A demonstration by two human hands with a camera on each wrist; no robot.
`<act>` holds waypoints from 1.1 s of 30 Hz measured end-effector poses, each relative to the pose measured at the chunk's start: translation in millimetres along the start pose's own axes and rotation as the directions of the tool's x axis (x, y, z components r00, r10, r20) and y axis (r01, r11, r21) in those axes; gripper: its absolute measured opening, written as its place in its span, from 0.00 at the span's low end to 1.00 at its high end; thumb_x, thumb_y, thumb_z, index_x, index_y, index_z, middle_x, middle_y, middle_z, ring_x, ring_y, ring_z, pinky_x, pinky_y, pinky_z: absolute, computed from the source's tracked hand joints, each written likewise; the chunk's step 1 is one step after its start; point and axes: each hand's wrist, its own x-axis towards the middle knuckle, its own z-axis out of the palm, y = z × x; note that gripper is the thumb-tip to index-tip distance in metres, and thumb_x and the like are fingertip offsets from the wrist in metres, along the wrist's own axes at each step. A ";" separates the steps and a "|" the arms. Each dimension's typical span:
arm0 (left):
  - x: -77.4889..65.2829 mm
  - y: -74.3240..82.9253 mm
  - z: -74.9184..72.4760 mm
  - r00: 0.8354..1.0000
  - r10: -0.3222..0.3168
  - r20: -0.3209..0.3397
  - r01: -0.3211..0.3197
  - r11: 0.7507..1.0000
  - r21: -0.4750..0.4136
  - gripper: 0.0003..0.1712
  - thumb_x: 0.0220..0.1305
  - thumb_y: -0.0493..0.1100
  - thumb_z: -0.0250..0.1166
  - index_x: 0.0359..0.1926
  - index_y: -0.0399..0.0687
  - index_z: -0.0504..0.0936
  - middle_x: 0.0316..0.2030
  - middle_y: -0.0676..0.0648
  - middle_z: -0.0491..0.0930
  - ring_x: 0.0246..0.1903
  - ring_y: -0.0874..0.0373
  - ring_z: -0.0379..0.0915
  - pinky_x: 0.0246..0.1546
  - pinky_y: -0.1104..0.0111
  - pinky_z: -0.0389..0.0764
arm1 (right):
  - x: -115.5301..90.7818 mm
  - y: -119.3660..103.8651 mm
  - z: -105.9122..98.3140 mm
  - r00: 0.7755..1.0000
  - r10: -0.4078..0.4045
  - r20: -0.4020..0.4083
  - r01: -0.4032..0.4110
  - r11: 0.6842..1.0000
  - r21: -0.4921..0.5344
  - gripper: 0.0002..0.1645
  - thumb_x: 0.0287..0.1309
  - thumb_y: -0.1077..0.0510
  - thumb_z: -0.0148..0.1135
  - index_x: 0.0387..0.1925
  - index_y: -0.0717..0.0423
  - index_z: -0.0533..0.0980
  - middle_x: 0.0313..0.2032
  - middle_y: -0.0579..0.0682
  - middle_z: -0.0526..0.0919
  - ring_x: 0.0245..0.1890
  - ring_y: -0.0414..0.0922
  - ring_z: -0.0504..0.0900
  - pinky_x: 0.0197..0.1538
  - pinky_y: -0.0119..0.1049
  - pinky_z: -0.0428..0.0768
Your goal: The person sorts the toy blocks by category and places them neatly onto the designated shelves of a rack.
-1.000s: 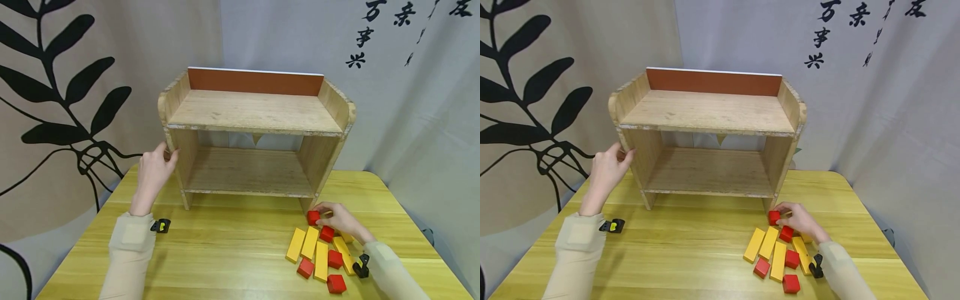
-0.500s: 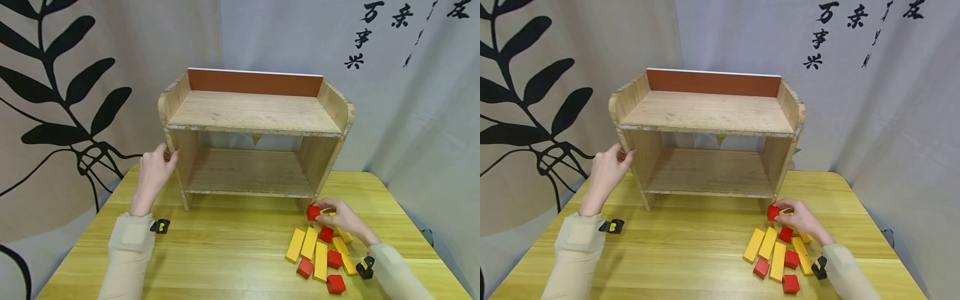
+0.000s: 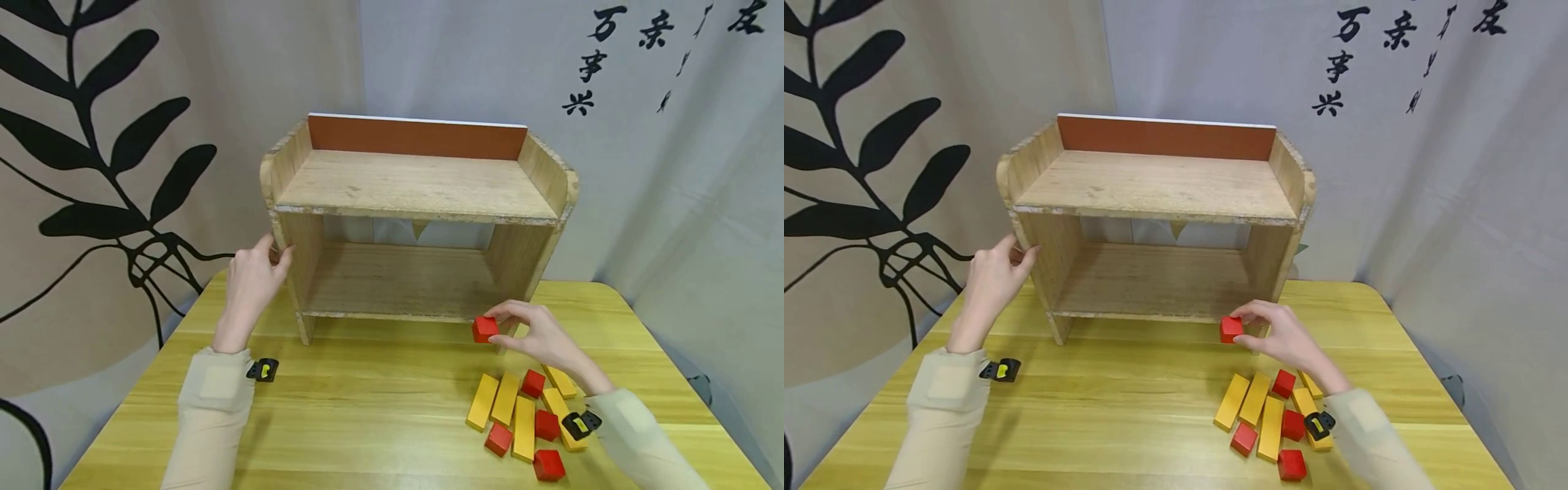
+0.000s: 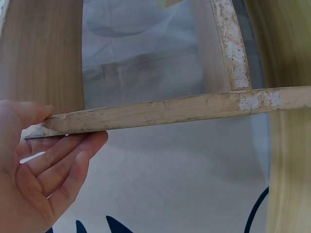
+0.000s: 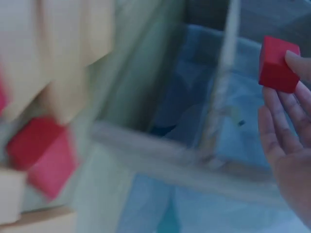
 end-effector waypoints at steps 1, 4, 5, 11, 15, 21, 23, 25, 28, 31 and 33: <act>-0.1 0.2 0.1 1.000 0.000 -0.001 0.000 1.000 0.000 0.15 0.65 0.44 0.59 0.32 0.32 0.77 0.25 0.32 0.83 0.19 0.39 0.77 0.19 0.53 0.72 | 4.2 -5.6 -0.4 1.000 -0.024 -0.019 0.024 1.000 0.010 0.21 0.46 0.60 0.73 0.45 0.50 0.80 0.40 0.44 0.85 0.37 0.37 0.82 0.41 0.34 0.81; -0.2 0.8 0.1 1.000 -0.003 -0.003 0.003 1.000 -0.002 0.15 0.65 0.44 0.59 0.32 0.32 0.77 0.25 0.32 0.83 0.19 0.39 0.77 0.19 0.53 0.72 | 17.3 -21.0 -1.0 0.994 -0.073 -0.077 0.078 0.995 0.056 0.21 0.45 0.64 0.73 0.44 0.53 0.80 0.41 0.47 0.85 0.36 0.36 0.81 0.41 0.31 0.81; -0.3 1.0 0.2 1.000 -0.003 -0.005 0.003 1.000 -0.002 0.15 0.65 0.44 0.59 0.32 0.32 0.77 0.25 0.32 0.83 0.19 0.39 0.77 0.19 0.53 0.72 | 21.5 -26.1 -1.2 0.992 -0.082 -0.095 0.089 0.993 0.071 0.21 0.44 0.64 0.73 0.44 0.54 0.80 0.41 0.48 0.85 0.36 0.35 0.81 0.41 0.30 0.81; -0.7 0.9 0.1 1.000 -0.002 -0.007 0.002 1.000 0.000 0.15 0.64 0.43 0.60 0.32 0.32 0.77 0.25 0.32 0.83 0.18 0.39 0.77 0.18 0.53 0.72 | 47.3 -54.9 -2.6 0.971 -0.130 -0.202 0.160 0.978 0.137 0.22 0.44 0.66 0.73 0.44 0.55 0.80 0.42 0.51 0.85 0.37 0.36 0.81 0.43 0.27 0.80; -0.8 0.5 0.0 1.000 -0.003 -0.004 0.003 1.000 0.001 0.15 0.64 0.43 0.60 0.32 0.32 0.77 0.24 0.32 0.83 0.17 0.40 0.76 0.17 0.54 0.71 | 65.7 -72.4 -4.2 0.948 -0.190 -0.255 0.231 0.962 0.144 0.21 0.44 0.68 0.73 0.44 0.58 0.80 0.42 0.54 0.85 0.38 0.37 0.82 0.41 0.28 0.81; -1.3 -0.5 0.1 1.000 -0.002 -0.019 0.002 1.000 0.008 0.15 0.64 0.44 0.60 0.30 0.32 0.76 0.24 0.32 0.83 0.18 0.39 0.77 0.18 0.52 0.72 | 97.3 -94.4 -8.8 0.898 -0.245 -0.365 0.308 0.944 0.123 0.22 0.43 0.68 0.73 0.45 0.60 0.80 0.42 0.54 0.85 0.37 0.41 0.83 0.41 0.31 0.81; -1.3 -0.7 0.1 1.000 -0.001 -0.021 0.001 1.000 0.007 0.15 0.64 0.44 0.60 0.31 0.32 0.76 0.24 0.31 0.83 0.19 0.38 0.77 0.19 0.52 0.73 | 107.9 -101.8 -10.4 0.882 -0.246 -0.403 0.314 0.943 0.113 0.22 0.43 0.68 0.73 0.44 0.61 0.81 0.42 0.54 0.86 0.37 0.43 0.83 0.41 0.33 0.82; -1.4 -0.8 0.2 1.000 0.002 -0.022 -0.001 1.000 0.005 0.15 0.64 0.43 0.60 0.31 0.32 0.76 0.25 0.31 0.83 0.19 0.38 0.77 0.19 0.51 0.73 | 118.0 -109.7 -12.1 0.868 -0.250 -0.430 0.323 0.941 0.105 0.21 0.43 0.68 0.73 0.44 0.62 0.81 0.42 0.56 0.86 0.37 0.45 0.84 0.40 0.35 0.82; -1.5 -0.7 0.6 1.000 0.006 -0.021 -0.006 1.000 0.003 0.15 0.64 0.43 0.60 0.32 0.31 0.77 0.25 0.31 0.83 0.19 0.39 0.77 0.19 0.52 0.73 | 132.2 -120.7 -13.4 0.856 -0.253 -0.452 0.328 0.940 0.096 0.21 0.44 0.67 0.73 0.44 0.63 0.81 0.41 0.57 0.86 0.38 0.47 0.84 0.41 0.36 0.82; -1.5 -0.5 1.1 1.000 0.008 -0.026 -0.008 1.000 0.003 0.15 0.64 0.43 0.60 0.32 0.32 0.77 0.25 0.31 0.83 0.19 0.38 0.77 0.18 0.52 0.72 | 147.0 -130.0 -13.7 0.841 -0.265 -0.471 0.346 0.934 0.092 0.20 0.44 0.67 0.72 0.43 0.64 0.81 0.41 0.59 0.86 0.38 0.49 0.85 0.41 0.37 0.83; -1.4 -0.3 1.4 1.000 0.008 -0.029 -0.008 1.000 0.004 0.15 0.64 0.43 0.60 0.31 0.32 0.77 0.25 0.32 0.83 0.19 0.38 0.77 0.18 0.51 0.72 | 156.5 -134.7 -13.4 0.835 -0.272 -0.478 0.351 0.933 0.082 0.19 0.45 0.67 0.72 0.43 0.65 0.81 0.41 0.59 0.86 0.39 0.49 0.85 0.40 0.37 0.83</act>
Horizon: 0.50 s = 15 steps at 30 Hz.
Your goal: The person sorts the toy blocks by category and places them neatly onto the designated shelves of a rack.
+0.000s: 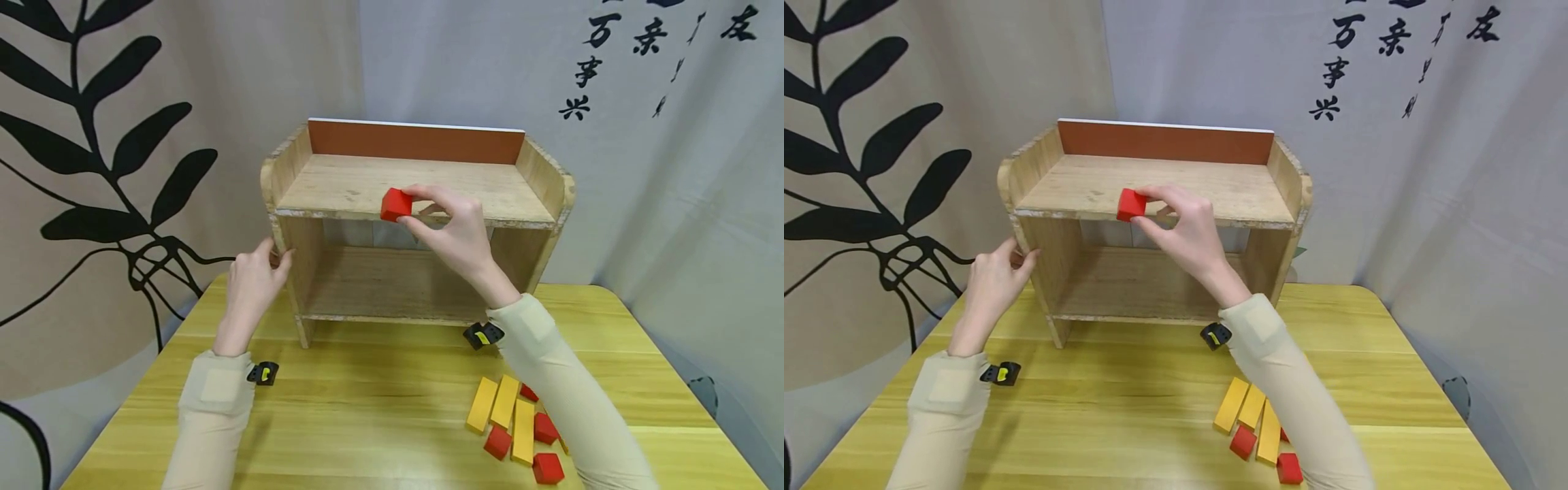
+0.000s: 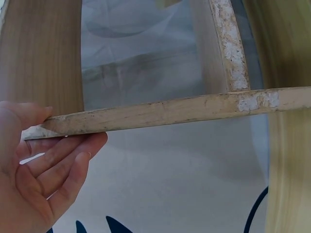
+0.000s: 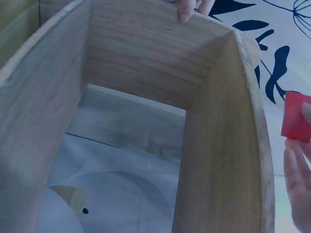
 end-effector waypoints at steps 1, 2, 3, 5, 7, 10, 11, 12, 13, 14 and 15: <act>0.0 0.0 0.2 1.000 -0.001 0.000 0.001 1.000 0.000 0.15 0.64 0.43 0.60 0.31 0.32 0.77 0.25 0.32 0.83 0.19 0.38 0.77 0.19 0.51 0.72 | 4.1 0.1 2.9 1.000 -0.001 -0.002 0.001 1.000 -0.009 0.19 0.46 0.66 0.72 0.43 0.64 0.81 0.41 0.59 0.86 0.40 0.49 0.85 0.40 0.37 0.83; -0.1 -0.1 0.3 1.000 -0.003 -0.001 0.003 1.000 0.001 0.15 0.64 0.44 0.60 0.31 0.32 0.76 0.25 0.32 0.83 0.19 0.37 0.77 0.19 0.51 0.72 | 7.7 0.6 5.8 1.000 0.003 -0.002 -0.003 1.000 -0.016 0.19 0.46 0.66 0.72 0.44 0.64 0.81 0.41 0.58 0.86 0.40 0.48 0.85 0.40 0.37 0.83; 0.0 -0.1 0.5 1.000 -0.004 -0.002 0.004 1.000 0.002 0.15 0.64 0.44 0.60 0.31 0.32 0.76 0.25 0.32 0.83 0.20 0.37 0.77 0.19 0.51 0.72 | 11.1 0.5 8.6 1.000 0.012 0.003 -0.012 1.000 -0.025 0.19 0.47 0.65 0.72 0.44 0.64 0.81 0.41 0.58 0.86 0.42 0.48 0.84 0.40 0.36 0.83; 0.1 -0.1 0.7 1.000 -0.005 -0.004 0.005 1.000 0.003 0.15 0.64 0.43 0.60 0.30 0.33 0.76 0.24 0.32 0.83 0.20 0.37 0.78 0.19 0.50 0.72 | 16.6 0.8 13.8 0.999 0.035 0.019 -0.034 0.998 -0.049 0.19 0.48 0.64 0.71 0.45 0.63 0.81 0.42 0.57 0.86 0.43 0.47 0.84 0.41 0.36 0.83; 0.3 0.1 0.8 1.000 -0.004 -0.006 0.004 1.000 0.002 0.15 0.64 0.43 0.60 0.29 0.33 0.76 0.24 0.32 0.83 0.19 0.37 0.77 0.19 0.50 0.72 | 20.9 1.0 18.8 0.997 0.064 0.034 -0.062 0.996 -0.070 0.19 0.49 0.63 0.71 0.45 0.62 0.81 0.42 0.56 0.86 0.44 0.46 0.84 0.42 0.36 0.83; 0.7 0.3 1.0 1.000 -0.002 -0.007 0.002 1.000 0.000 0.15 0.64 0.43 0.61 0.29 0.33 0.75 0.24 0.32 0.83 0.18 0.38 0.77 0.18 0.51 0.72 | 26.3 1.5 25.3 0.993 0.104 0.059 -0.098 0.990 -0.099 0.18 0.50 0.62 0.70 0.45 0.62 0.81 0.43 0.55 0.86 0.44 0.46 0.84 0.42 0.37 0.83; 0.8 0.3 1.1 1.000 -0.001 -0.007 0.001 1.000 0.001 0.15 0.64 0.43 0.61 0.28 0.33 0.75 0.23 0.32 0.83 0.18 0.38 0.77 0.18 0.52 0.71 | 28.0 1.7 27.4 0.991 0.113 0.067 -0.105 0.988 -0.110 0.18 0.51 0.62 0.70 0.45 0.62 0.81 0.43 0.55 0.86 0.44 0.46 0.84 0.42 0.37 0.83; 0.8 0.3 1.2 1.000 -0.001 -0.007 0.001 1.000 0.001 0.15 0.64 0.43 0.61 0.28 0.33 0.75 0.23 0.33 0.83 0.18 0.39 0.76 0.18 0.52 0.71 | 29.7 1.8 29.2 0.989 0.123 0.076 -0.114 0.986 -0.120 0.18 0.51 0.62 0.69 0.46 0.62 0.81 0.43 0.55 0.86 0.44 0.46 0.84 0.43 0.37 0.83; 0.8 0.2 1.2 1.000 0.001 -0.008 -0.001 1.000 0.001 0.15 0.64 0.43 0.61 0.28 0.33 0.75 0.23 0.32 0.83 0.18 0.39 0.76 0.17 0.52 0.71 | 31.3 1.9 30.9 0.988 0.129 0.087 -0.117 0.984 -0.135 0.18 0.52 0.62 0.69 0.46 0.62 0.81 0.44 0.56 0.86 0.44 0.46 0.84 0.43 0.36 0.83; 0.8 0.0 1.3 1.000 0.002 -0.010 -0.002 1.000 0.003 0.15 0.64 0.43 0.61 0.28 0.33 0.75 0.23 0.32 0.83 0.17 0.39 0.76 0.17 0.53 0.71 | 32.9 2.0 32.4 0.986 0.131 0.099 -0.115 0.981 -0.155 0.18 0.53 0.62 0.68 0.46 0.62 0.81 0.44 0.56 0.86 0.45 0.47 0.84 0.44 0.36 0.82; 0.8 -0.2 1.3 1.000 0.003 -0.011 -0.003 1.000 0.005 0.15 0.64 0.43 0.61 0.27 0.33 0.75 0.23 0.32 0.83 0.17 0.39 0.76 0.17 0.53 0.71 | 34.2 1.9 33.8 0.985 0.130 0.112 -0.110 0.979 -0.173 0.18 0.53 0.62 0.68 0.47 0.62 0.80 0.45 0.56 0.85 0.46 0.47 0.84 0.45 0.36 0.82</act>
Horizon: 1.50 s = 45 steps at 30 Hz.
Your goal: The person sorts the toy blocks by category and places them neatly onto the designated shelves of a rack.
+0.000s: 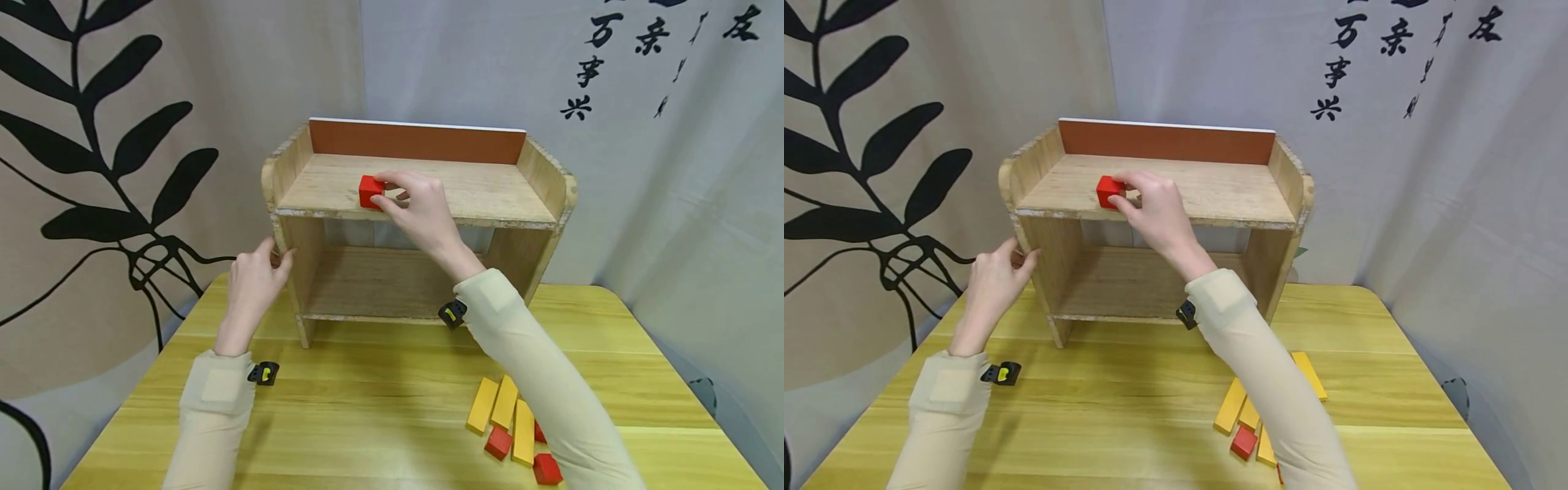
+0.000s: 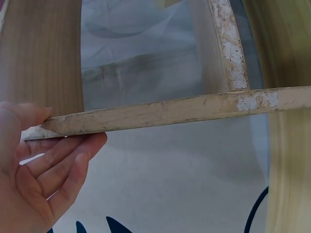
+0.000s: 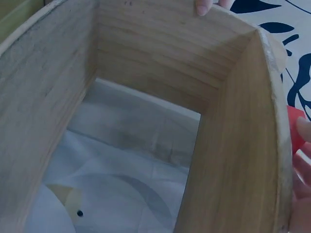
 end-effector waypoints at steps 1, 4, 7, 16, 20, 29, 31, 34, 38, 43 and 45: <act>-0.1 -0.1 0.0 1.000 0.001 -0.002 -0.001 1.000 0.002 0.15 0.63 0.43 0.61 0.27 0.33 0.75 0.23 0.32 0.83 0.17 0.39 0.76 0.17 0.52 0.71 | 1.1 -0.3 1.0 1.000 -0.008 0.012 0.008 1.000 -0.024 0.17 0.54 0.62 0.67 0.47 0.63 0.80 0.46 0.56 0.85 0.47 0.47 0.84 0.45 0.36 0.82; -0.3 -0.4 -0.3 1.000 0.009 -0.008 -0.008 1.000 0.006 0.15 0.63 0.43 0.61 0.27 0.33 0.75 0.23 0.32 0.83 0.17 0.38 0.76 0.17 0.52 0.72 | 0.4 -0.9 3.0 0.998 -0.055 0.037 0.059 0.994 -0.095 0.18 0.57 0.61 0.65 0.49 0.63 0.79 0.50 0.58 0.83 0.50 0.49 0.83 0.48 0.35 0.81; -0.2 -0.1 -0.5 1.000 0.011 -0.010 -0.011 1.000 0.009 0.15 0.63 0.43 0.61 0.27 0.33 0.75 0.22 0.32 0.82 0.17 0.39 0.76 0.17 0.52 0.71 | -5.5 -1.5 4.9 0.991 -0.132 0.031 0.136 0.975 -0.175 0.18 0.59 0.60 0.62 0.50 0.62 0.78 0.53 0.58 0.81 0.52 0.50 0.82 0.50 0.36 0.81; 0.9 0.5 -0.5 1.000 0.011 -0.008 -0.011 1.000 0.017 0.15 0.64 0.43 0.60 0.27 0.34 0.74 0.22 0.33 0.82 0.15 0.41 0.75 0.15 0.55 0.69 | -20.7 -4.0 13.3 0.964 -0.264 -0.034 0.242 0.922 -0.304 0.18 0.62 0.60 0.57 0.52 0.62 0.77 0.54 0.57 0.80 0.54 0.51 0.80 0.58 0.40 0.77; 0.9 0.4 -0.4 1.000 0.014 -0.009 -0.014 1.000 0.018 0.15 0.64 0.43 0.60 0.27 0.34 0.74 0.21 0.33 0.82 0.15 0.41 0.74 0.15 0.56 0.69 | -15.8 -5.3 17.4 0.967 -0.257 -0.001 0.244 0.921 -0.305 0.18 0.63 0.59 0.56 0.53 0.61 0.77 0.56 0.56 0.79 0.54 0.50 0.80 0.56 0.40 0.78; -0.1 -0.3 0.4 1.000 0.018 -0.010 -0.018 1.000 0.012 0.15 0.63 0.43 0.60 0.26 0.34 0.73 0.21 0.33 0.82 0.15 0.41 0.74 0.14 0.56 0.69 | -3.4 -12.0 28.4 0.970 -0.186 0.157 0.228 0.919 -0.321 0.25 0.65 0.54 0.55 0.61 0.59 0.71 0.63 0.55 0.73 0.59 0.50 0.77 0.59 0.41 0.76; -0.1 -0.4 0.5 1.000 0.016 -0.010 -0.016 1.000 0.013 0.15 0.63 0.43 0.61 0.26 0.34 0.73 0.21 0.33 0.82 0.14 0.41 0.74 0.14 0.57 0.68 | -1.9 -13.4 29.9 0.967 -0.181 0.180 0.233 0.916 -0.326 0.26 0.65 0.53 0.55 0.62 0.58 0.71 0.64 0.54 0.72 0.59 0.50 0.77 0.59 0.41 0.75; -0.1 -0.4 0.4 1.000 0.014 -0.009 -0.014 1.000 0.014 0.16 0.63 0.43 0.61 0.25 0.35 0.73 0.21 0.33 0.82 0.13 0.42 0.73 0.13 0.59 0.66 | -0.2 -14.4 31.3 0.962 -0.183 0.203 0.243 0.911 -0.332 0.26 0.65 0.53 0.55 0.62 0.58 0.70 0.65 0.54 0.71 0.58 0.51 0.78 0.58 0.42 0.76; 0.0 -0.2 0.5 1.000 0.012 -0.009 -0.012 1.000 0.015 0.16 0.63 0.43 0.61 0.25 0.35 0.73 0.21 0.34 0.81 0.13 0.43 0.72 0.12 0.62 0.65 | 0.4 -14.8 31.4 0.957 -0.184 0.225 0.253 0.908 -0.335 0.26 0.66 0.52 0.54 0.63 0.57 0.69 0.65 0.53 0.71 0.56 0.52 0.80 0.56 0.43 0.77; 0.0 -0.2 0.4 1.000 0.012 -0.010 -0.012 1.000 0.019 0.16 0.63 0.43 0.61 0.25 0.35 0.73 0.21 0.34 0.82 0.13 0.43 0.72 0.12 0.61 0.65 | -0.8 -14.6 29.8 0.954 -0.201 0.223 0.266 0.908 -0.323 0.26 0.66 0.53 0.55 0.62 0.57 0.70 0.65 0.53 0.71 0.56 0.52 0.79 0.56 0.43 0.77; 0.0 -0.1 0.3 1.000 0.012 -0.011 -0.012 1.000 0.020 0.16 0.63 0.43 0.60 0.25 0.35 0.73 0.21 0.34 0.82 0.13 0.42 0.73 0.13 0.60 0.66 | -2.6 -14.2 28.6 0.955 -0.222 0.199 0.276 0.909 -0.312 0.25 0.65 0.53 0.56 0.61 0.57 0.71 0.64 0.54 0.72 0.56 0.52 0.79 0.57 0.42 0.76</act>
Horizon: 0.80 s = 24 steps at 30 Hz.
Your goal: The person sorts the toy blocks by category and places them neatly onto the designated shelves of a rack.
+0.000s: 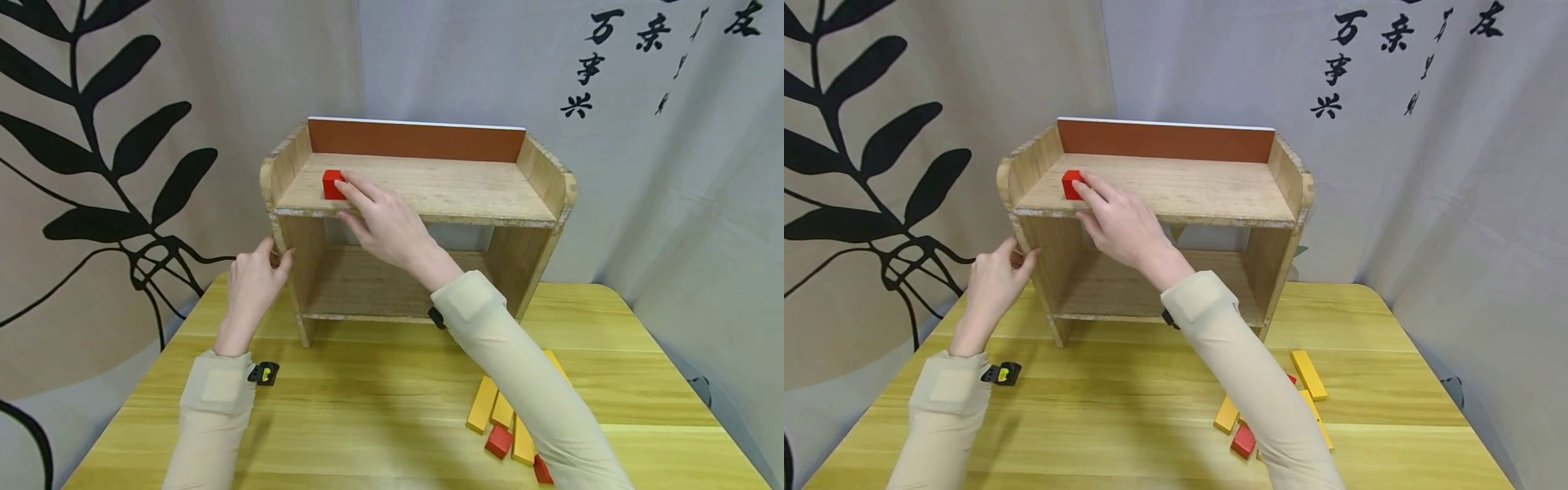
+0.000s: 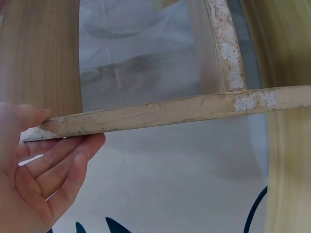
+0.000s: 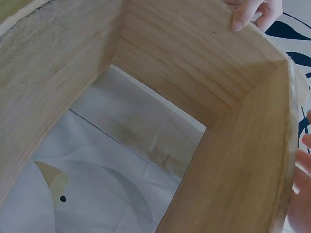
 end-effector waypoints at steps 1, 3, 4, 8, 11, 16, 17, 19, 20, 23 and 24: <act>-0.1 0.0 0.2 1.000 0.000 0.000 0.000 1.000 0.000 0.16 0.63 0.43 0.60 0.25 0.35 0.73 0.21 0.34 0.82 0.13 0.42 0.73 0.13 0.59 0.66 | -1.6 0.3 -0.3 1.000 -0.008 -0.018 0.008 1.000 0.007 0.24 0.65 0.54 0.56 0.60 0.58 0.72 0.63 0.54 0.73 0.57 0.51 0.79 0.59 0.41 0.75; -0.2 0.2 0.4 1.000 0.000 0.000 0.000 1.000 -0.002 0.16 0.63 0.43 0.60 0.25 0.35 0.73 0.21 0.34 0.82 0.13 0.42 0.73 0.13 0.59 0.66 | -6.2 0.7 -1.6 0.998 -0.030 -0.058 0.031 0.999 0.019 0.23 0.64 0.55 0.57 0.58 0.58 0.73 0.61 0.54 0.76 0.57 0.50 0.78 0.61 0.39 0.74; -0.2 0.2 0.4 1.000 0.000 -0.001 0.000 1.000 -0.003 0.16 0.63 0.43 0.61 0.25 0.35 0.73 0.21 0.34 0.82 0.13 0.42 0.73 0.13 0.59 0.66 | -9.2 1.0 -2.6 0.996 -0.044 -0.078 0.046 0.999 0.025 0.22 0.64 0.56 0.57 0.57 0.59 0.74 0.59 0.54 0.77 0.58 0.49 0.78 0.62 0.38 0.73; 0.2 0.4 0.2 1.000 0.006 -0.005 -0.006 1.000 -0.004 0.16 0.63 0.43 0.61 0.25 0.34 0.73 0.20 0.34 0.81 0.12 0.43 0.72 0.12 0.60 0.65 | -26.7 3.5 -6.6 0.982 -0.116 -0.150 0.124 0.991 0.045 0.19 0.62 0.60 0.57 0.54 0.59 0.76 0.54 0.53 0.80 0.55 0.48 0.79 0.62 0.37 0.72; 0.3 0.5 0.2 1.000 0.008 -0.006 -0.008 1.000 -0.005 0.16 0.63 0.43 0.61 0.25 0.34 0.73 0.20 0.33 0.81 0.12 0.44 0.72 0.12 0.61 0.65 | -44.9 7.0 -8.8 0.968 -0.159 -0.192 0.171 0.984 0.051 0.17 0.61 0.63 0.58 0.52 0.59 0.77 0.51 0.53 0.82 0.52 0.47 0.80 0.59 0.37 0.74; 0.8 0.3 0.5 1.000 0.014 -0.010 -0.014 1.000 -0.007 0.16 0.63 0.43 0.61 0.25 0.33 0.74 0.20 0.33 0.81 0.12 0.43 0.72 0.13 0.60 0.66 | -79.6 16.4 -9.1 0.964 -0.183 -0.194 0.195 0.980 0.044 0.16 0.57 0.65 0.61 0.49 0.59 0.79 0.47 0.53 0.83 0.49 0.47 0.81 0.54 0.38 0.77; 1.0 0.2 0.6 1.000 0.016 -0.011 -0.016 1.000 -0.007 0.16 0.63 0.43 0.61 0.26 0.33 0.74 0.20 0.33 0.81 0.12 0.43 0.72 0.13 0.59 0.67 | -87.3 19.1 -8.8 0.967 -0.181 -0.182 0.192 0.980 0.047 0.16 0.56 0.66 0.62 0.48 0.59 0.79 0.47 0.53 0.83 0.49 0.47 0.81 0.53 0.39 0.77; 1.1 0.0 0.9 1.000 0.017 -0.013 -0.017 1.000 -0.004 0.16 0.63 0.43 0.61 0.26 0.33 0.74 0.20 0.33 0.81 0.13 0.42 0.73 0.13 0.58 0.67 | -103.6 24.6 -7.9 0.974 -0.168 -0.151 0.179 0.982 0.057 0.17 0.55 0.66 0.64 0.48 0.59 0.79 0.46 0.53 0.84 0.48 0.47 0.81 0.53 0.39 0.78; 1.1 0.0 1.1 1.000 0.016 -0.012 -0.016 1.000 -0.005 0.16 0.63 0.43 0.61 0.26 0.33 0.74 0.21 0.33 0.81 0.13 0.42 0.73 0.13 0.58 0.67 | -112.4 27.4 -7.4 0.979 -0.157 -0.132 0.166 0.984 0.066 0.17 0.54 0.66 0.64 0.48 0.58 0.79 0.46 0.52 0.84 0.48 0.47 0.81 0.52 0.40 0.78; 0.5 0.1 1.5 1.000 0.009 -0.005 -0.009 1.000 -0.007 0.16 0.64 0.43 0.60 0.26 0.33 0.74 0.21 0.33 0.81 0.13 0.43 0.73 0.13 0.59 0.67 | -140.0 36.9 -4.8 0.991 -0.113 -0.075 0.120 0.989 0.091 0.17 0.53 0.66 0.65 0.47 0.57 0.79 0.45 0.51 0.84 0.47 0.47 0.81 0.51 0.40 0.78; 0.2 0.2 1.8 1.000 0.006 -0.003 -0.006 1.000 -0.008 0.15 0.64 0.43 0.60 0.26 0.34 0.74 0.21 0.33 0.81 0.12 0.43 0.72 0.13 0.59 0.66 | -149.2 39.9 -3.9 0.994 -0.098 -0.056 0.103 0.989 0.103 0.18 0.52 0.66 0.66 0.47 0.57 0.79 0.44 0.51 0.84 0.46 0.46 0.81 0.51 0.40 0.78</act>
